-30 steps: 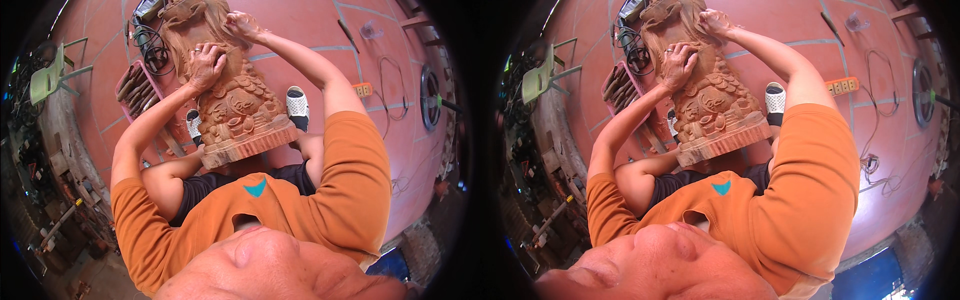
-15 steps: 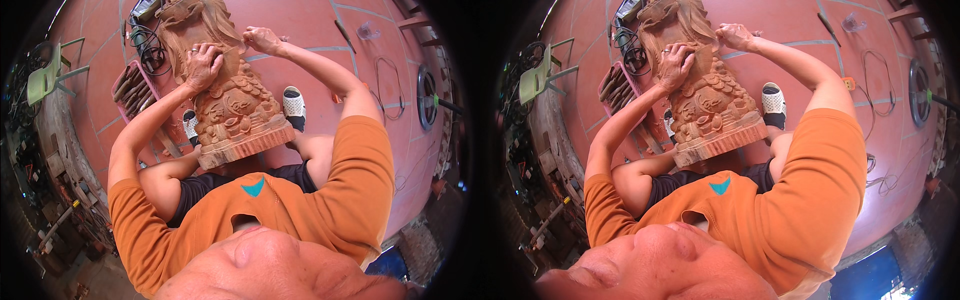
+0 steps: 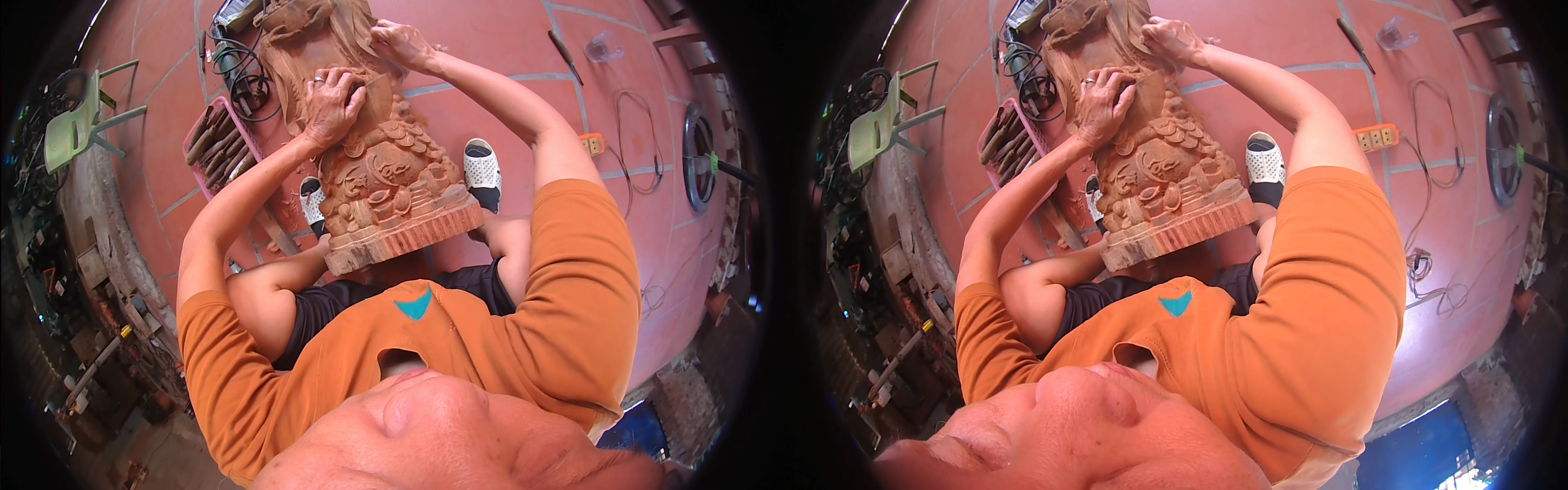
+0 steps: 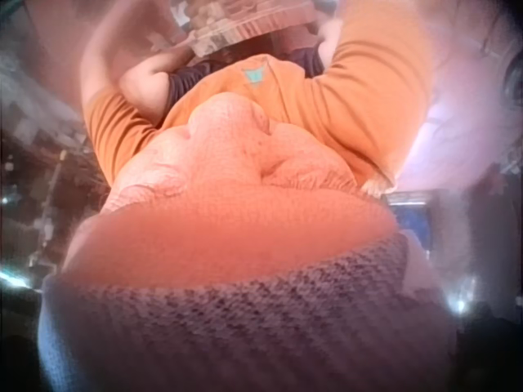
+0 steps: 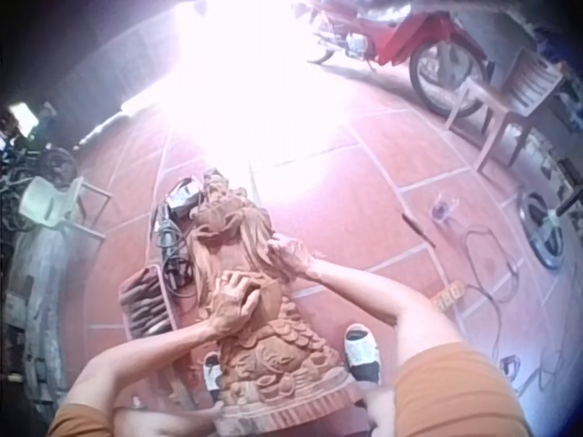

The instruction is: The person carves a wooden sculpture by hand, using small carving tools to refine details on the upper section of the piece. The sculpture is held between the legs while the person sits on the floor.

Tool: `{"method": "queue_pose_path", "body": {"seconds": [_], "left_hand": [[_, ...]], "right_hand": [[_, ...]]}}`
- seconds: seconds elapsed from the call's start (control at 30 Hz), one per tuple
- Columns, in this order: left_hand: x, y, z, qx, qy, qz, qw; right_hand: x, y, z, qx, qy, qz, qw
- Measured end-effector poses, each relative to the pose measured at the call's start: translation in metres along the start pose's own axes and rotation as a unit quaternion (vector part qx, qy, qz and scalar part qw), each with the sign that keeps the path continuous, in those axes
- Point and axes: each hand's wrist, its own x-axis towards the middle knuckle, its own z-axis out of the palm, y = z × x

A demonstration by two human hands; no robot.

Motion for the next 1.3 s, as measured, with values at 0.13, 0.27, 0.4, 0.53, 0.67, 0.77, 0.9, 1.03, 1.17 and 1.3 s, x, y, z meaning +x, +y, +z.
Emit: {"method": "queue_pose_path", "body": {"seconds": [0.13, 0.27, 0.4, 0.53, 0.67, 0.77, 0.9, 1.03, 1.17, 1.3], "left_hand": [[-0.001, -0.001, 0.002, 0.002, 0.007, 0.003, 1.000], [-0.001, -0.002, 0.003, -0.006, 0.009, 0.003, 1.000], [0.001, -0.001, 0.002, 0.000, 0.006, 0.008, 1.000], [0.000, 0.000, 0.000, 0.002, 0.002, 0.005, 1.000], [-0.001, 0.001, -0.003, 0.003, -0.006, -0.001, 1.000], [0.002, 0.001, 0.000, 0.003, -0.003, 0.009, 1.000], [0.001, 0.003, -0.002, -0.002, -0.001, 0.003, 1.000], [-0.001, -0.001, 0.002, 0.001, 0.005, 0.008, 1.000], [0.001, 0.001, 0.001, -0.002, 0.004, 0.005, 1.000], [-0.001, 0.001, -0.001, -0.001, 0.007, 0.005, 1.000]], "right_hand": [[-0.032, 0.002, -0.019, -0.008, -0.066, -0.012, 0.998], [-0.046, 0.007, -0.027, -0.009, -0.095, -0.028, 0.995], [-0.035, 0.008, -0.028, 0.029, -0.089, 0.009, 0.996], [-0.028, 0.013, -0.029, 0.080, -0.067, 0.047, 0.993], [-0.007, 0.015, -0.027, 0.063, -0.069, 0.125, 0.988], [0.006, 0.028, -0.005, 0.142, -0.027, 0.201, 0.969], [0.017, 0.017, 0.004, 0.184, -0.025, 0.261, 0.947], [-0.005, 0.020, -0.001, 0.172, -0.035, 0.238, 0.955], [-0.040, 0.030, -0.016, 0.186, -0.118, 0.269, 0.938], [-0.028, 0.036, -0.029, 0.224, -0.186, 0.293, 0.911]]}}
